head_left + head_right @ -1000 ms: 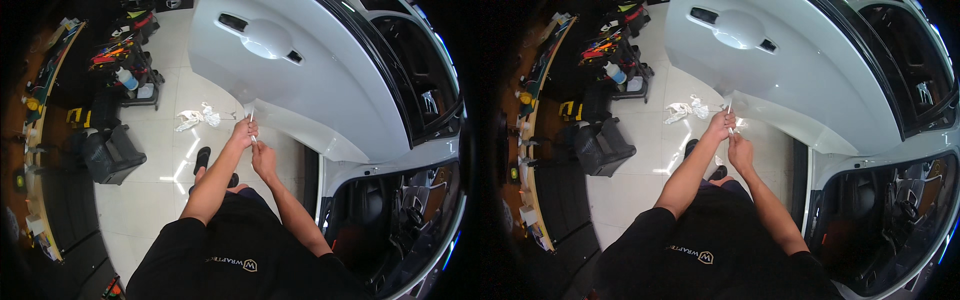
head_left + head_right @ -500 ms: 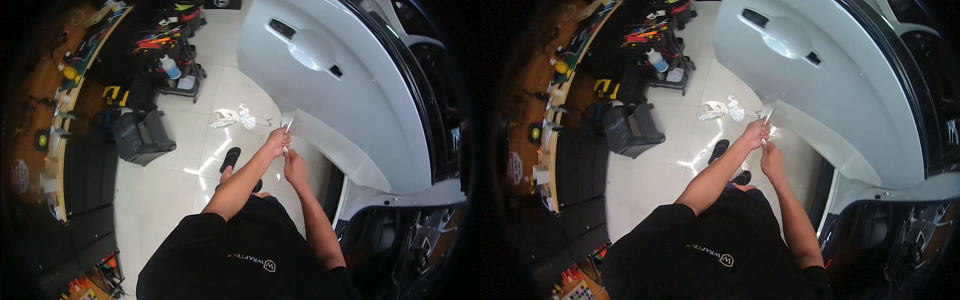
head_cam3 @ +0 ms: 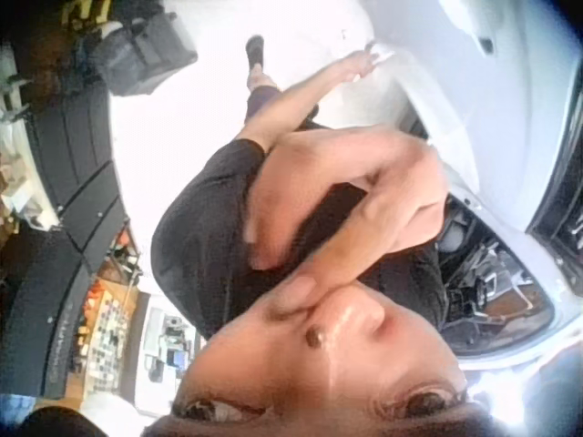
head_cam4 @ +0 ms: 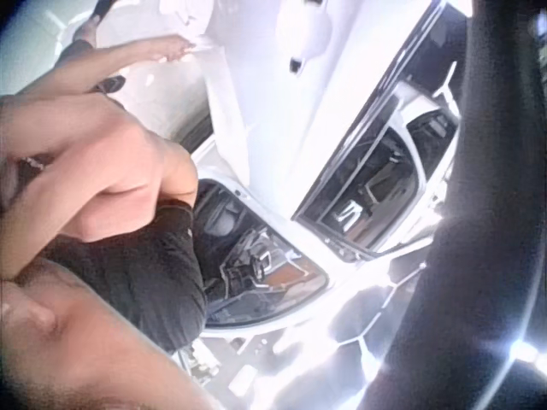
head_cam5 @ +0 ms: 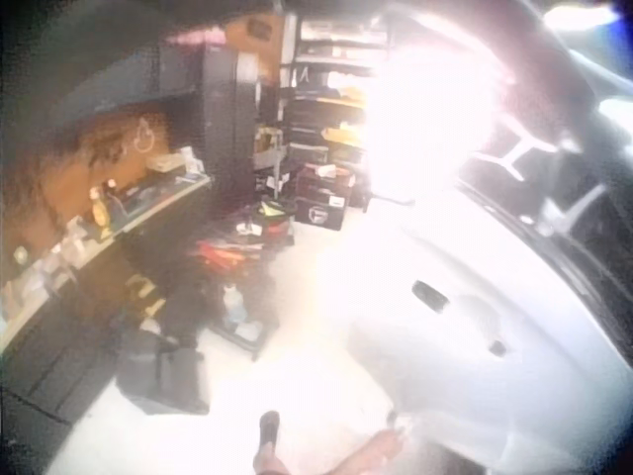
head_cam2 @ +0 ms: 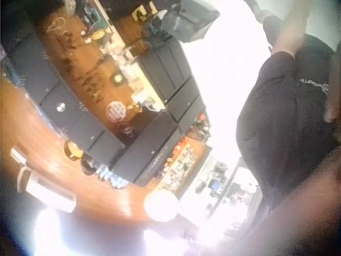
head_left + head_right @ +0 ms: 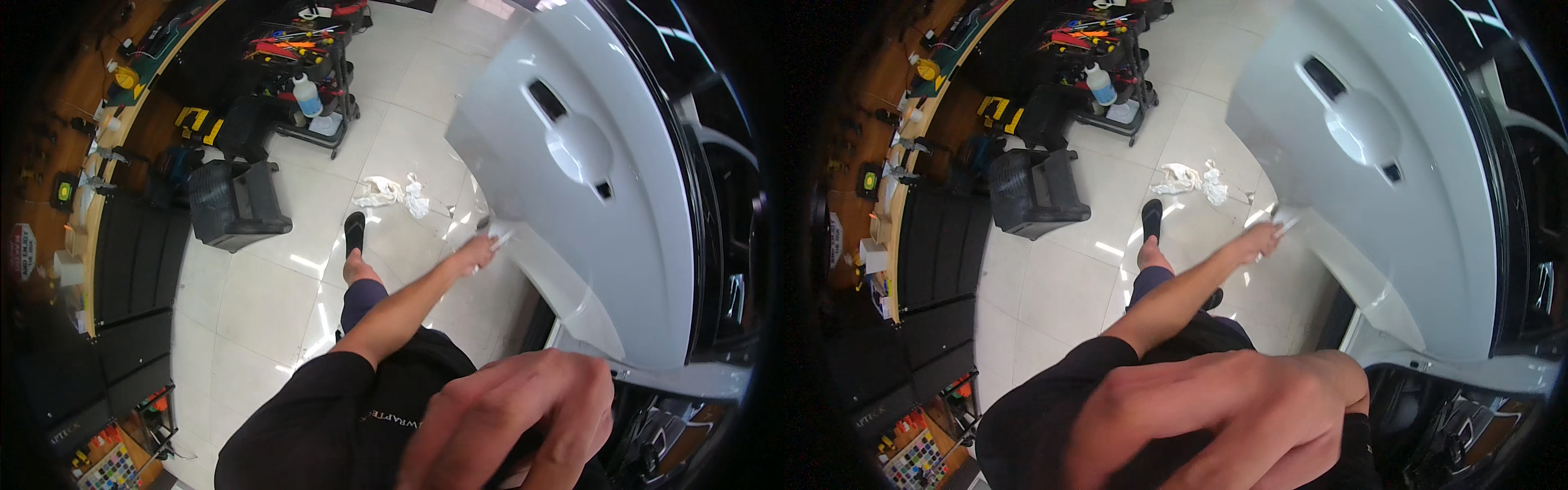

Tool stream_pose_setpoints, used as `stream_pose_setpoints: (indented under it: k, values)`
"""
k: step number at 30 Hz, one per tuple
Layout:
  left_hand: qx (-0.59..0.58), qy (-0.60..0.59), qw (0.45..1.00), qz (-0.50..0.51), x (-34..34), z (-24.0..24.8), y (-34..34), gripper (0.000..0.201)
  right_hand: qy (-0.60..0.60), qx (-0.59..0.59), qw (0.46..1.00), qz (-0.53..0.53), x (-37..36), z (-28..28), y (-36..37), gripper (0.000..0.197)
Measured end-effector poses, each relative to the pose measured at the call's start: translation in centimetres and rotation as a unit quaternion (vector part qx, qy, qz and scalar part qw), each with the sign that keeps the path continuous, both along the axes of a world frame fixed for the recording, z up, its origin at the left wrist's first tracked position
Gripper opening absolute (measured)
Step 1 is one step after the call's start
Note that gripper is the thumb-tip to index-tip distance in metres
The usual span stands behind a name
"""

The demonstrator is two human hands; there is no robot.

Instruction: The person removes a white vinyl wrap from the exterior of a car door by hand, peeling it off in sections and gathering the removed material. The person then uses a metal scraper to remove remaining adhesive residue from the door surface.

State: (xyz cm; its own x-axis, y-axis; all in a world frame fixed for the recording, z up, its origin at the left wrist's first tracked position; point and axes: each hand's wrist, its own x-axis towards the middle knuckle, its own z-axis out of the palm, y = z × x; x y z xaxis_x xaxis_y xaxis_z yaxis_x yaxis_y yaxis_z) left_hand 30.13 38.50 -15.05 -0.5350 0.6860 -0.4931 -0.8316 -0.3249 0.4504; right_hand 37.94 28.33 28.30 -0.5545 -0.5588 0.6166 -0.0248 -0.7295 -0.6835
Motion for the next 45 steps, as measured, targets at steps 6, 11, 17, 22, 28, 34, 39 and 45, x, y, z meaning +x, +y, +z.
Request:
stream_pose_setpoints:
  k: [6, 11, 17, 22, 28, 34, 39, 45]
  values:
    - [0.178, 0.023, 0.983, 0.027, -2.6, -2.0, -3.2, 0.024, -0.148, 0.248, 0.957, -0.041, -17.9, -8.1, -6.1, 0.051]
    - [0.117, 0.398, 0.91, -0.028, -5.7, -3.2, 0.7, 0.024, -0.196, 0.519, 0.792, -0.254, -42.6, -23.1, -18.3, 0.034]
    - [-0.014, 0.408, 0.89, -0.204, -8.4, -2.5, -0.9, 0.03, 0.206, 0.754, 0.597, -0.182, -63.3, -40.3, -28.1, 0.025]
    - [0.01, 0.383, 0.911, -0.154, -9.6, -2.7, -2.1, 0.035, 0.309, 0.779, 0.514, -0.183, -69.8, -43.6, -36.6, 0.027]
    - [0.05, 0.46, 0.881, -0.096, -8.9, -6.4, 3.9, 0.035, 0.388, 0.815, 0.399, -0.161, -68.3, -47.3, -40.9, 0.033]
    - [0.051, 0.418, 0.905, -0.067, -3.9, -6.6, 5.2, 0.036, 0.169, 0.702, 0.558, -0.409, -66.8, -42.1, -33.5, 0.032]
    - [0.065, 0.285, 0.956, 0.029, -3.3, -6.6, 0.9, 0.037, -0.173, 0.419, 0.794, -0.406, -51.4, -39.4, -29.5, 0.007]
    - [-0.358, 0.297, 0.884, -0.036, -0.5, 2.6, -2.3, 0.059, -0.241, 0.409, 0.827, -0.301, -24.4, -31.0, -15.6, 0.013]
